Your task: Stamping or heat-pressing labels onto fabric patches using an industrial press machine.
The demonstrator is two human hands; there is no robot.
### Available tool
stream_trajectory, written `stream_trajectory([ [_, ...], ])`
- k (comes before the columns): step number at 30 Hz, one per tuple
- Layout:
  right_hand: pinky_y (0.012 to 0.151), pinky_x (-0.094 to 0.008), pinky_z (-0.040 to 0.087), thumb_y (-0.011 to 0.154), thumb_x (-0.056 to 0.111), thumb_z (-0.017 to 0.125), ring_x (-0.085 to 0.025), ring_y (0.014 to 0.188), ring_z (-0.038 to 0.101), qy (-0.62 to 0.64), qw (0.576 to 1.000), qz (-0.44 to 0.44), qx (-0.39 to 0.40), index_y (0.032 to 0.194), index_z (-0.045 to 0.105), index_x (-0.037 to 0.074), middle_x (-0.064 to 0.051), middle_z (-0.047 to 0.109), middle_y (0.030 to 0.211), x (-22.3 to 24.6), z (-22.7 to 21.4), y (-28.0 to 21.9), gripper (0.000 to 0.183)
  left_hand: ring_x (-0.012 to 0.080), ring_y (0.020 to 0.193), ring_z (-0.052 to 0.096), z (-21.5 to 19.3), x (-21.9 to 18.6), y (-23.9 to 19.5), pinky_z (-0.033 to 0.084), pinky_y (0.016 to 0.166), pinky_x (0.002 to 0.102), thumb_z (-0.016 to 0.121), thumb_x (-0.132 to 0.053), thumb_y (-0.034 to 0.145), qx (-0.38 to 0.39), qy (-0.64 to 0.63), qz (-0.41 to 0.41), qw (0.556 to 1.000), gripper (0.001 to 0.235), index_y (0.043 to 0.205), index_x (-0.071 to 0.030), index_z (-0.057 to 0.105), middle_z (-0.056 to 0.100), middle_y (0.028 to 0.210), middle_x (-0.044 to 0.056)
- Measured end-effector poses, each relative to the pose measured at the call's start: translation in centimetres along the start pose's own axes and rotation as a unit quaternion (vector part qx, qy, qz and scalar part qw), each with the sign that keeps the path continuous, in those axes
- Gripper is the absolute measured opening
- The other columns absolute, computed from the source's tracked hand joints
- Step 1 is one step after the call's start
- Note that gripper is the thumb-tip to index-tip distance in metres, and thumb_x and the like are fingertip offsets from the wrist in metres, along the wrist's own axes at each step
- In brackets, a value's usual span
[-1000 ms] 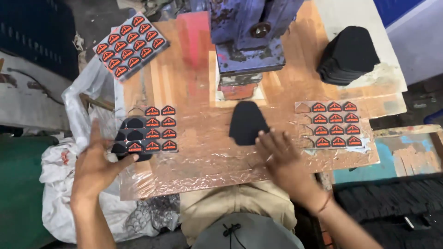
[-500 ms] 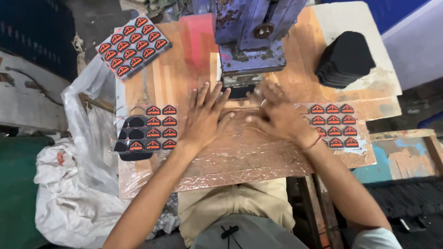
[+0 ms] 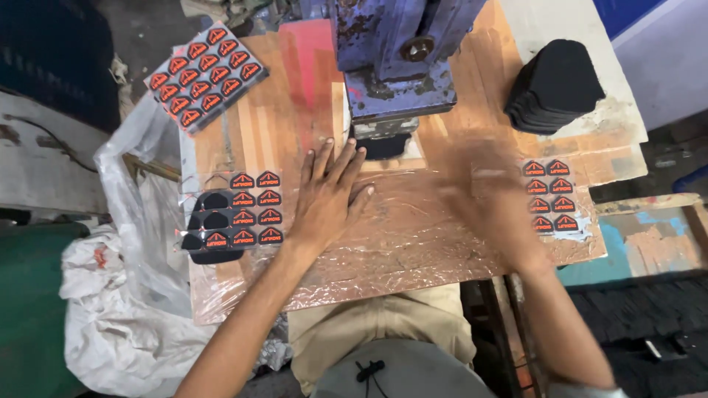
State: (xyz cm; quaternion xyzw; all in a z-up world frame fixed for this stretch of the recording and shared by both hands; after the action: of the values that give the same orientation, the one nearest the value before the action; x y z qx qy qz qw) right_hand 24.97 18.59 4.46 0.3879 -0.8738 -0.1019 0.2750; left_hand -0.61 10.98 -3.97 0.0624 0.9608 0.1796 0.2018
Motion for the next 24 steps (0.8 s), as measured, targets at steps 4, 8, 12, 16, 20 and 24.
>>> stream_trajectory([
  [4, 0.093, -0.045, 0.056, 0.089, 0.04, 0.096, -0.034, 0.09, 0.069, -0.163, 0.944, 0.262, -0.114, 0.112, 0.073, -0.007, -0.02, 0.072, 0.099, -15.3, -6.0, -15.5, 0.057, 0.0426, 0.149, 0.032, -0.3, 0.1, 0.0, 0.023, 0.122, 0.062, 0.064, -0.042, 0.099, -0.006, -0.014, 0.005, 1.0, 0.064, 0.15, -0.006, 0.051, 0.042, 0.16, 0.014],
  [8, 0.075, -0.028, 0.051, 0.106, 0.009, 0.077, -0.012, 0.081, 0.064, 0.164, 0.883, 0.42, -0.128, 0.113, 0.068, -0.008, -0.012, 0.073, 0.096, -16.5, -9.9, -21.0, 0.02, 0.0425, 0.149, 0.032, -0.2, 0.0, 0.2, 0.022, 0.122, 0.063, 0.064, -0.041, 0.099, -0.001, -0.017, -0.003, 1.0, 0.064, 0.15, -0.005, 0.05, 0.042, 0.16, 0.014],
  [12, 0.086, -0.027, 0.058, 0.104, -0.001, 0.075, -0.012, 0.09, 0.068, 0.281, 0.882, 0.32, -0.202, 0.132, 0.066, -0.004, -0.009, 0.07, 0.105, -9.0, -7.7, -14.9, 0.029, 0.0438, 0.149, 0.031, -0.1, -0.2, 0.0, 0.021, 0.122, 0.063, 0.063, -0.039, 0.098, -0.004, -0.013, 0.005, 1.0, 0.065, 0.152, -0.005, 0.048, 0.04, 0.162, 0.015],
  [16, 0.078, -0.026, 0.061, 0.102, 0.005, 0.063, -0.01, 0.093, 0.069, 0.389, 0.877, 0.268, -0.091, 0.133, 0.063, 0.002, -0.001, 0.072, 0.112, -5.2, 2.4, -6.0, 0.031, 0.0446, 0.15, 0.029, 0.3, 0.0, -0.3, 0.02, 0.122, 0.063, 0.063, -0.038, 0.099, 0.006, 0.002, 0.002, 1.0, 0.065, 0.153, -0.006, 0.046, 0.039, 0.162, 0.015],
  [20, 0.048, -0.026, 0.049, 0.095, 0.003, 0.068, -0.008, 0.058, 0.057, 0.337, 0.887, 0.313, 0.047, 0.135, 0.066, 0.004, -0.003, 0.068, 0.079, -3.6, 5.4, -0.1, 0.04, 0.0444, 0.15, 0.026, -0.2, 0.3, -0.4, 0.02, 0.121, 0.062, 0.062, -0.031, 0.093, 0.018, 0.014, 0.021, 1.0, 0.068, 0.155, -0.007, 0.045, 0.037, 0.163, 0.016],
  [24, 0.064, -0.017, 0.046, 0.099, 0.001, 0.068, 0.001, 0.077, 0.056, 0.345, 0.914, 0.211, 0.034, 0.137, 0.062, -0.001, 0.006, 0.066, 0.09, -7.8, 7.9, 1.4, 0.038, 0.0399, 0.151, 0.028, -0.2, 0.7, -0.4, 0.02, 0.124, 0.06, 0.061, -0.03, 0.098, 0.025, -0.012, 0.009, 1.0, 0.061, 0.153, -0.007, 0.046, 0.041, 0.162, 0.012],
])
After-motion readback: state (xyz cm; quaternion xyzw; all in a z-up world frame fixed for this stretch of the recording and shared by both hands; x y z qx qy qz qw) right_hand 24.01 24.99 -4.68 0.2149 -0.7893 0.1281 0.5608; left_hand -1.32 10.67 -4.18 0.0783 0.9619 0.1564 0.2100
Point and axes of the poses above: each hand's wrist, its own y-axis towards the middle knuckle, its own z-axis out of the palm, x = y × z, the point moved 3 cm from there along y, towards the middle knuckle
